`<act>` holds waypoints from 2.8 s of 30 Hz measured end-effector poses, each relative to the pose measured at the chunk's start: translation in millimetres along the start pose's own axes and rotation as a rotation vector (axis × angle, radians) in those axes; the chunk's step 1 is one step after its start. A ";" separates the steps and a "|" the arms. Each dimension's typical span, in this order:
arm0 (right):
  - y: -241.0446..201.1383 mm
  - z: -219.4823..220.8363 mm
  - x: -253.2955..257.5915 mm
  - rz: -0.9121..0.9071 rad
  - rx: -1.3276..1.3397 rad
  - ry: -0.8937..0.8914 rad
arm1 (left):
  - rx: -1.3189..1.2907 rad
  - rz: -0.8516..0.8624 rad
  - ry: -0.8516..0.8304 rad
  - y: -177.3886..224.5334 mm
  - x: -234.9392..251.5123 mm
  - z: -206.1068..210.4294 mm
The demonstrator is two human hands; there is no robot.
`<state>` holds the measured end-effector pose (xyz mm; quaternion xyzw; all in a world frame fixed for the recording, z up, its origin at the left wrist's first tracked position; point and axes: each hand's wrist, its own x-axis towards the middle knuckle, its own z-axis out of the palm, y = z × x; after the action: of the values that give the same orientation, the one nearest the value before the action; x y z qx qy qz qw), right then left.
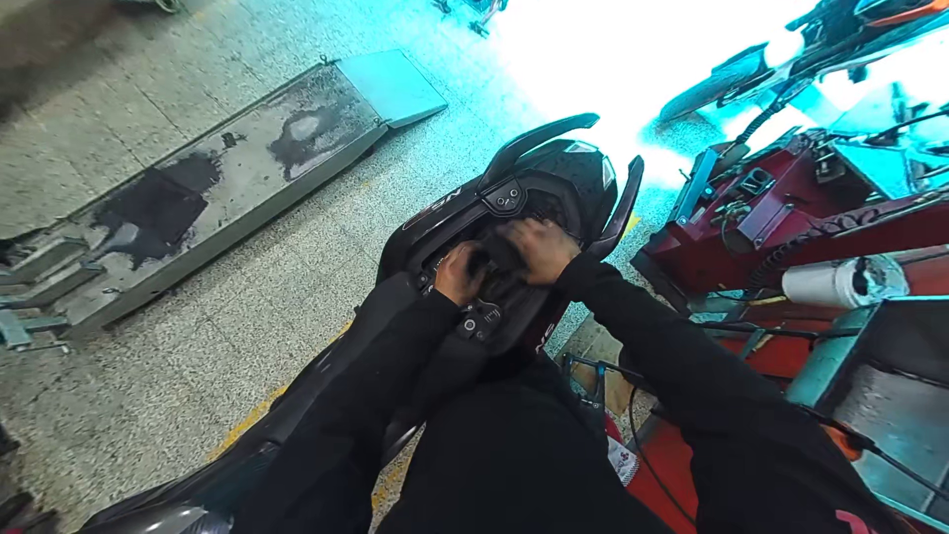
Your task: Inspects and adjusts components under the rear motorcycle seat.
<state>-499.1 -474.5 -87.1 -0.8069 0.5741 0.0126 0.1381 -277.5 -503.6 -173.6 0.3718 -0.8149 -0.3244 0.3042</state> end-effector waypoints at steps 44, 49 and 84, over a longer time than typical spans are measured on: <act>-9.1 -19.0 47.2 -0.051 -0.096 -0.364 | 0.261 0.031 -0.328 9.6 13.8 -5.9; -19.7 -12.2 37.5 -0.015 -0.160 -0.320 | 0.290 0.007 -0.445 16.6 27.1 -14.9; -6.7 -8.8 50.4 -0.120 -0.041 -0.413 | 0.217 0.325 -0.278 0.6 11.5 -10.3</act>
<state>-476.8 -521.1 -86.3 -0.8225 0.4843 0.1813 0.2367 -276.3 -515.6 -164.0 0.2180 -0.9282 -0.2295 0.1957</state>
